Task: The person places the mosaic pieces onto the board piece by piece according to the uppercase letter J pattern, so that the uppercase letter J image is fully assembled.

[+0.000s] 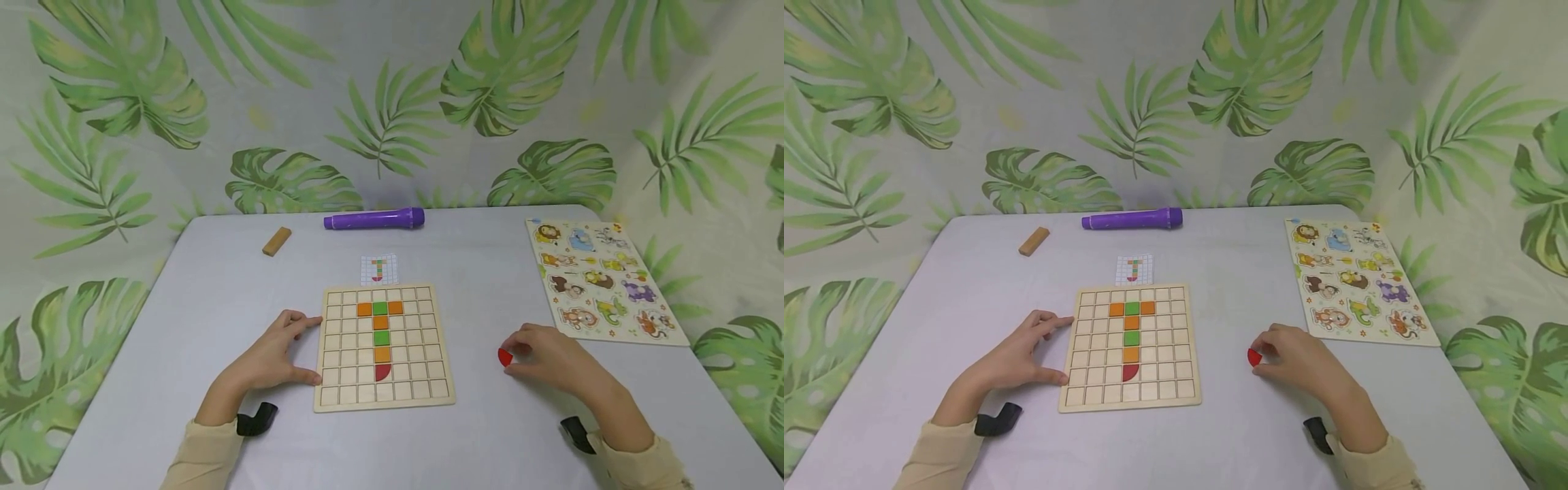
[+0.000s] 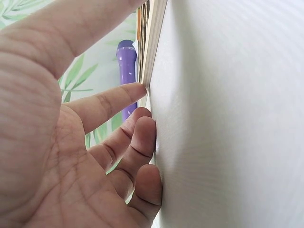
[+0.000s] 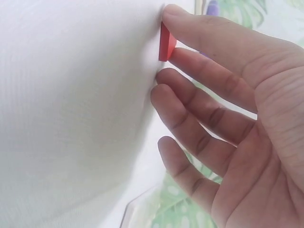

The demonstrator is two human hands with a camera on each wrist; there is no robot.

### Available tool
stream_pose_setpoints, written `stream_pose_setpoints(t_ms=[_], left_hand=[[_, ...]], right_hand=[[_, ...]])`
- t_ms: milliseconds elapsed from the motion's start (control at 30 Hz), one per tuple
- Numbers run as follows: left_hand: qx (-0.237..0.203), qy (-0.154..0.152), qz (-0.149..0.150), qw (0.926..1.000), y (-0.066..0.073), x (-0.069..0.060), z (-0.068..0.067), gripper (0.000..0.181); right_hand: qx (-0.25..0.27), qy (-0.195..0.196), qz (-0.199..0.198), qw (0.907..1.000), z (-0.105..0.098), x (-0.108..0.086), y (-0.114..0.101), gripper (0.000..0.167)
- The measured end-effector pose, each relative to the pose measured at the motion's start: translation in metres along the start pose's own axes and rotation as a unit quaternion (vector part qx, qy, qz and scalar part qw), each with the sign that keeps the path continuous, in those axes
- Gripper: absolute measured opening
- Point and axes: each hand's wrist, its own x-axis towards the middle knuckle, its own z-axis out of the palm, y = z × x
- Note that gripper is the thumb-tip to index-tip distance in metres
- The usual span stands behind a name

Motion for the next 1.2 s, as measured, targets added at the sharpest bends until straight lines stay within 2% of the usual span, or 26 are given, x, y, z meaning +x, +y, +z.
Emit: stream_pose_setpoints(t_ms=[567, 967, 1200], left_hand=[[-0.002, 0.002, -0.001, 1.0000, -0.004, 0.000, -0.002, 0.107], [-0.005, -0.002, -0.012, 0.9999, -0.003, 0.000, 0.000, 0.107], [-0.004, -0.001, 0.001, 1.0000, -0.003, 0.000, -0.001, 0.107]], right_hand=[[0.016, 0.013, -0.025, 0.9995, 0.003, 0.010, -0.002, 0.017], [0.059, 0.011, -0.033, 0.9977, 0.007, 0.022, -0.004, 0.017], [0.060, 0.017, -0.034, 0.9975, 0.012, 0.030, -0.010, 0.016]])
